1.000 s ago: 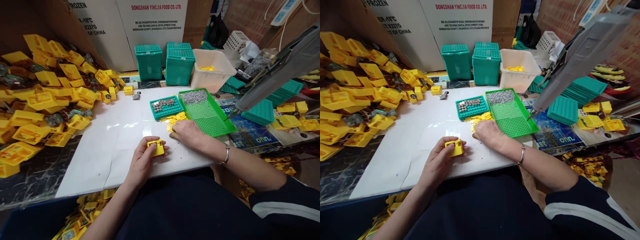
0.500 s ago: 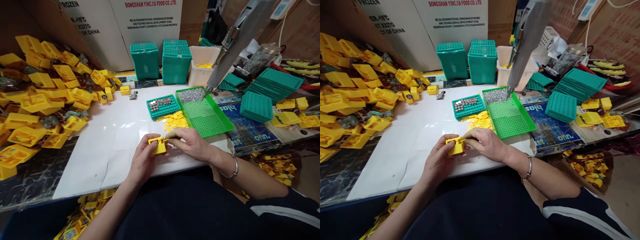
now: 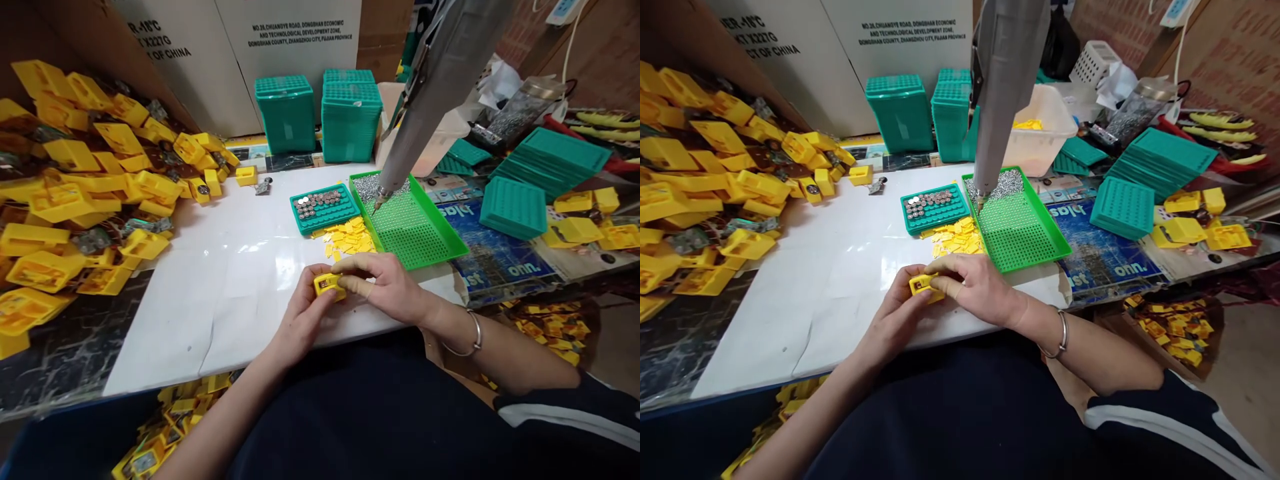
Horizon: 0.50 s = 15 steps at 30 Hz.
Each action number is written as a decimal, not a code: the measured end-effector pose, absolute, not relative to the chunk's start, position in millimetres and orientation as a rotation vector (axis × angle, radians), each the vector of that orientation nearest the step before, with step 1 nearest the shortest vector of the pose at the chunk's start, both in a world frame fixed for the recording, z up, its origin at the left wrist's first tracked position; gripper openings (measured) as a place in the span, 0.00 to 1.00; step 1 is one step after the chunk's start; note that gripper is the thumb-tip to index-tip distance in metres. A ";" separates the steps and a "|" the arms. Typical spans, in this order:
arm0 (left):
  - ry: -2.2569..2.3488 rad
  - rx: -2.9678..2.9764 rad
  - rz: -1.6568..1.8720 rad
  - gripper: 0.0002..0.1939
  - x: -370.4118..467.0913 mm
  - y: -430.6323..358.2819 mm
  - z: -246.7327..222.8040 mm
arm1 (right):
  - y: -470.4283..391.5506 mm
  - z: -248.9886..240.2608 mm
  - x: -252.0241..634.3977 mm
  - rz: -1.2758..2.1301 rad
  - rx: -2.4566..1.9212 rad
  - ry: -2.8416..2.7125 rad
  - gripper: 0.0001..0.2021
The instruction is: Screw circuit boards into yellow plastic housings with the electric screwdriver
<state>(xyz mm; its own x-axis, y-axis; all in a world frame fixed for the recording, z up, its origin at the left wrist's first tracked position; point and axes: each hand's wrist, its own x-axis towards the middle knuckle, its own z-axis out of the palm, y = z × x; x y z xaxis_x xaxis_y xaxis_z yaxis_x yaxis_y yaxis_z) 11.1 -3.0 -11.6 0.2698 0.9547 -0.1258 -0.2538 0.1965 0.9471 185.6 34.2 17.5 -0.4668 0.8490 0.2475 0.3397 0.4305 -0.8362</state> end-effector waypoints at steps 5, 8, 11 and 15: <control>0.990 1.318 1.020 0.12 13.8 -7.2 -13.0 | 33.6 23.4 179.8 1.135 -1.167 -1.975 0.11; 1.045 1.484 1.031 0.10 13.7 -8.1 -14.4 | 38.8 29.1 181.2 1.092 -1.250 -2.082 0.13; 1.037 1.558 1.019 0.11 11.6 -8.4 -16.1 | 45.9 32.0 184.8 1.151 -1.235 -2.255 0.09; 1.002 1.541 1.010 0.10 7.0 -6.6 -16.3 | 48.8 24.6 181.1 1.041 -1.226 -2.370 0.10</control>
<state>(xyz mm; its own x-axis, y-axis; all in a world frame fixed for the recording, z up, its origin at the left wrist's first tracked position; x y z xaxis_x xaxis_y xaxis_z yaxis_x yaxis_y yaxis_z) 7.0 -6.6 -16.3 0.3085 0.9438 0.1187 0.1106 -0.1595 0.9810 181.1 48.8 24.6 -0.6020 0.7946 -0.0784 0.5954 0.3813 -0.7071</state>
